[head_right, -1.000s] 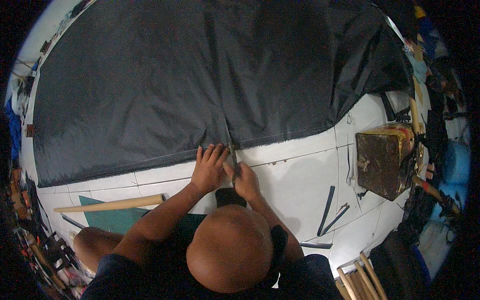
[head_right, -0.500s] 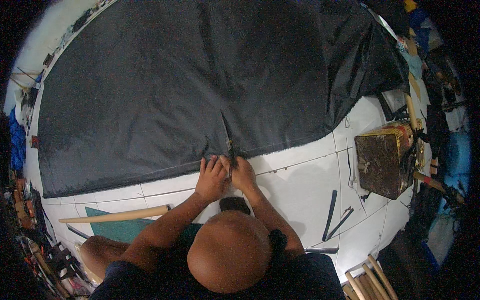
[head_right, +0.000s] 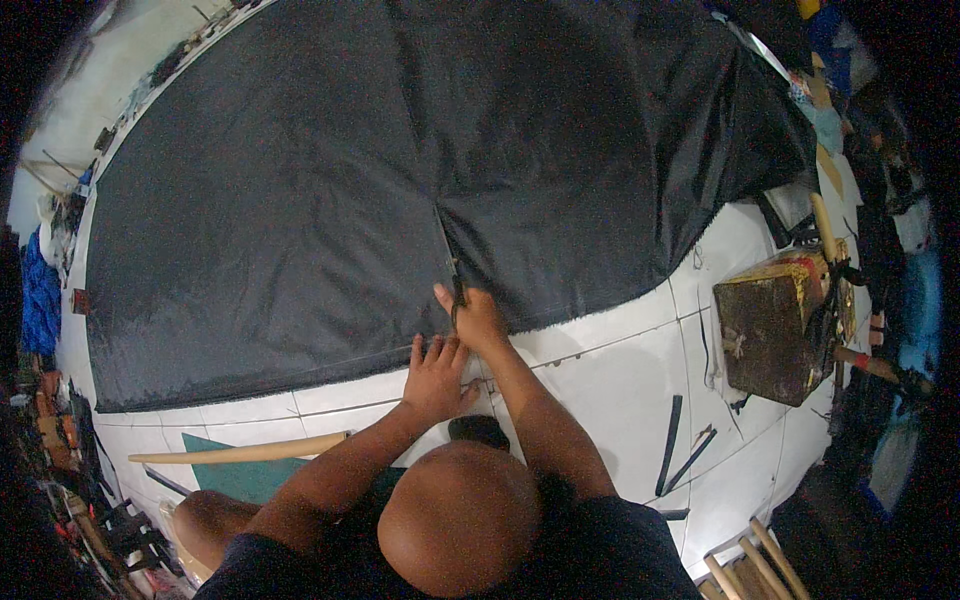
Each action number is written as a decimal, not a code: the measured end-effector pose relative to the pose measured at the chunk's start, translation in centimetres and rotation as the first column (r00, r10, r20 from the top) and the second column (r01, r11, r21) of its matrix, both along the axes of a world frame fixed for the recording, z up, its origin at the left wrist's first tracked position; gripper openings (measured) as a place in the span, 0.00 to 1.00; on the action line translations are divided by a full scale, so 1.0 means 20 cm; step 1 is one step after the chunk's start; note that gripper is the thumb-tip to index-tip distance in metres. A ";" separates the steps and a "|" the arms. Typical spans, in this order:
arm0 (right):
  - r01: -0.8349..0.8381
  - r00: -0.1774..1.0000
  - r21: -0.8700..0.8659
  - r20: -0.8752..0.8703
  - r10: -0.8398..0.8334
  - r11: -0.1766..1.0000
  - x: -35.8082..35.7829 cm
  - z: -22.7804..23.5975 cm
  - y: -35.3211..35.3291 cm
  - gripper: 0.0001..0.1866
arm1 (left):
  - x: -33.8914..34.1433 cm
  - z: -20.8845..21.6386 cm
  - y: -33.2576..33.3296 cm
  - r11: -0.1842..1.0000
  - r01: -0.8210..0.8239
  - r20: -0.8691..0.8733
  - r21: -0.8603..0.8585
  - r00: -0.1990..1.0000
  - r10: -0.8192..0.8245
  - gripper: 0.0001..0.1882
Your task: The person uses a long wooden stick to measure and mark a large black fabric laid on the floor, then cuts the fabric with scissors. The person repeats the measuring and cutting process on the same fabric.
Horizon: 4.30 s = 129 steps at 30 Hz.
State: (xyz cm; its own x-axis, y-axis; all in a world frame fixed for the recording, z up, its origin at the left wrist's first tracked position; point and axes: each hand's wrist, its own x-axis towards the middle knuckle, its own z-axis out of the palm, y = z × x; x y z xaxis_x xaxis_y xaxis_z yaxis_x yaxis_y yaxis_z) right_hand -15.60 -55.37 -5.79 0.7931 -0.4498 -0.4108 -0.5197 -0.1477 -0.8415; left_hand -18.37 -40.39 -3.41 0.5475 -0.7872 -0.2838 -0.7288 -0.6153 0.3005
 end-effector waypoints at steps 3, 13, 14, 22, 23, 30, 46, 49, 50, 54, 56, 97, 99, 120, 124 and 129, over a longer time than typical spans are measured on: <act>-0.015 0.999 0.068 -0.049 0.019 0.998 0.01 0.03 -0.03 0.32 | 0.00 0.00 -0.05 0.998 -0.009 -0.033 0.064 0.999 0.011 0.42; 0.045 0.999 0.086 -0.026 -0.043 0.995 0.15 -0.06 0.00 0.31 | -0.03 -0.02 -0.06 0.989 0.026 0.024 0.145 0.999 -0.030 0.40; 0.047 0.999 0.088 -0.006 -0.047 0.995 0.21 -0.06 -0.01 0.30 | -0.03 -0.02 -0.06 0.990 0.025 0.002 0.136 1.000 -0.025 0.39; 0.034 0.999 0.080 0.011 -0.035 0.996 0.82 -0.11 -0.18 0.34 | -0.04 -0.04 -0.05 0.989 0.029 -0.038 0.142 0.999 -0.024 0.38; 0.026 1.000 0.056 -0.004 -0.026 0.998 0.92 -0.12 -0.20 0.37 | -0.04 -0.04 -0.05 0.989 0.032 -0.045 0.146 0.999 -0.026 0.38; 0.031 0.999 0.152 0.019 -0.034 0.988 1.56 -0.07 -0.37 0.40 | -0.03 -0.04 -0.06 0.985 0.025 -0.043 0.173 0.999 -0.018 0.40; -0.051 0.998 0.103 0.031 0.048 0.993 1.96 -0.01 -0.46 0.34 | 1.59 -0.10 -0.45 0.820 -0.408 0.292 -0.402 0.791 0.537 0.42; -0.009 1.000 0.075 0.017 0.008 0.997 1.96 -0.08 -0.51 0.33 | 1.67 -0.22 -0.54 0.864 -0.446 0.213 -0.232 0.844 0.493 0.47; 0.064 0.996 -0.074 0.073 -0.059 0.995 1.96 -0.21 -0.61 0.33 | 1.67 -0.23 -0.62 0.881 -0.409 0.190 -0.237 0.870 0.455 0.48; 0.002 0.997 -0.019 -0.081 -0.003 1.000 1.98 -0.20 -0.53 0.38 | 1.69 -0.21 -0.55 0.883 -0.437 0.148 -0.171 0.875 0.461 0.49; -0.034 0.994 0.010 -0.106 0.035 0.999 1.97 -0.11 -0.51 0.37 | 1.71 -0.19 -0.53 0.887 -0.438 0.129 -0.147 0.881 0.456 0.50; -0.086 0.983 -0.073 -0.169 0.073 0.994 3.68 0.04 -0.87 0.40 | 4.07 -0.32 -0.95 0.768 -0.556 0.343 -0.318 0.688 0.640 0.35; -0.056 0.986 -0.139 -0.162 0.033 0.989 3.63 -0.02 -0.95 0.40 | 4.04 -0.34 -1.05 0.791 -0.539 0.353 -0.288 0.708 0.611 0.36; 0.008 0.995 -0.147 -0.095 -0.022 0.989 5.24 -0.12 -1.43 0.46 | 4.06 -0.24 -1.08 0.769 -0.614 0.089 -0.177 0.768 0.634 0.39; -0.008 0.997 0.002 -0.077 0.008 1.000 5.59 -0.08 -1.50 0.45 | 4.05 -0.26 -1.06 0.771 -0.624 0.090 -0.129 0.767 0.635 0.39; 0.044 0.998 -0.054 -0.035 -0.046 0.998 5.97 -0.13 -1.60 0.41 | 4.04 -0.30 -1.02 0.769 -0.613 0.119 -0.180 0.763 0.635 0.39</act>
State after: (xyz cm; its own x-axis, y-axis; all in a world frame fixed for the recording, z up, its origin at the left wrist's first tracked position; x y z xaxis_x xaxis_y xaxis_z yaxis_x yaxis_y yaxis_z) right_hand 103.90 -87.43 -8.41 0.7566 -0.5065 -0.4136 -0.5569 -0.1677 -0.8135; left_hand 62.42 -60.89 -9.45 0.9585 -0.2761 -0.0704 -0.2409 -0.9171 0.3177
